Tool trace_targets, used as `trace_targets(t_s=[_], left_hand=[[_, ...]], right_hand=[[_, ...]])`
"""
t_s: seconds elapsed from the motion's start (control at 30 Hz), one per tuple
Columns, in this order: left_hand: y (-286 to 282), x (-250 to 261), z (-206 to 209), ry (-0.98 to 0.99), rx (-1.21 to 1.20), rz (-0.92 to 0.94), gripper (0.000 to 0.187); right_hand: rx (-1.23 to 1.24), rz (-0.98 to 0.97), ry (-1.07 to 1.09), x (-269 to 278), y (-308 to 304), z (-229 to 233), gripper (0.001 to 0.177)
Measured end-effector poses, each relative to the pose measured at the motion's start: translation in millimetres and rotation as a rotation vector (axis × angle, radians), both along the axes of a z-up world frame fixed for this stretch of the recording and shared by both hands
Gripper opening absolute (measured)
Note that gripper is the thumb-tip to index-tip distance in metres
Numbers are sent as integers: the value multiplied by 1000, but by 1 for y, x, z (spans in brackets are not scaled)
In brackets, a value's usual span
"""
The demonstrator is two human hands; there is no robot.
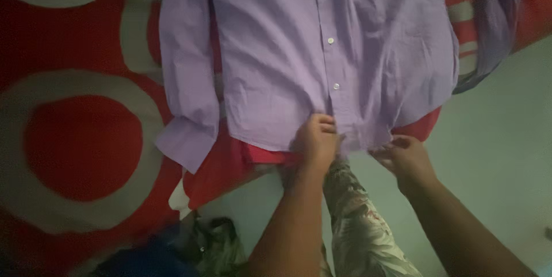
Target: The person buttons a long-sleeved shirt by hand, then smooths the fabric and hangs the shirt on a hanger.
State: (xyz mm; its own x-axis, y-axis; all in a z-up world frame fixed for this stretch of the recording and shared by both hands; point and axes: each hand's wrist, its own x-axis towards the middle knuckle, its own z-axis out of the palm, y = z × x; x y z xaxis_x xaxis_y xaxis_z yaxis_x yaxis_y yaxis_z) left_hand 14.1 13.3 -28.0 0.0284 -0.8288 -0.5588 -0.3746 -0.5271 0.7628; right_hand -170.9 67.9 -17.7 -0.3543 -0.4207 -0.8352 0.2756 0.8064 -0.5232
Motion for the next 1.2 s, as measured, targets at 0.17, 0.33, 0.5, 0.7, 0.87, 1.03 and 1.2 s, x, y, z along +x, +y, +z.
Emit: trace_targets(t_s=[0.17, 0.33, 0.5, 0.7, 0.87, 1.03, 1.2], left_hand=[[8, 14, -37, 307, 269, 144, 25], [6, 71, -76, 624, 35, 330, 28], [8, 142, -44, -256, 9, 918, 46], [-8, 209, -27, -238, 116, 885, 59], [-11, 227, -18, -195, 181, 844, 57], [-19, 231, 35, -47, -4, 913, 55], [-6, 198, 118, 166, -240, 895, 50]], right_hand=[[-440, 891, 1108, 46, -9, 11, 73], [-710, 1113, 670, 99, -11, 13, 73], [-791, 1040, 732, 139, -32, 46, 37], [-909, 1096, 357, 208, -72, 44, 35], [-898, 1277, 245, 238, -86, 41, 29], [-1038, 1130, 238, 253, -96, 55, 39], [-752, 1026, -103, 253, -110, 131, 76]])
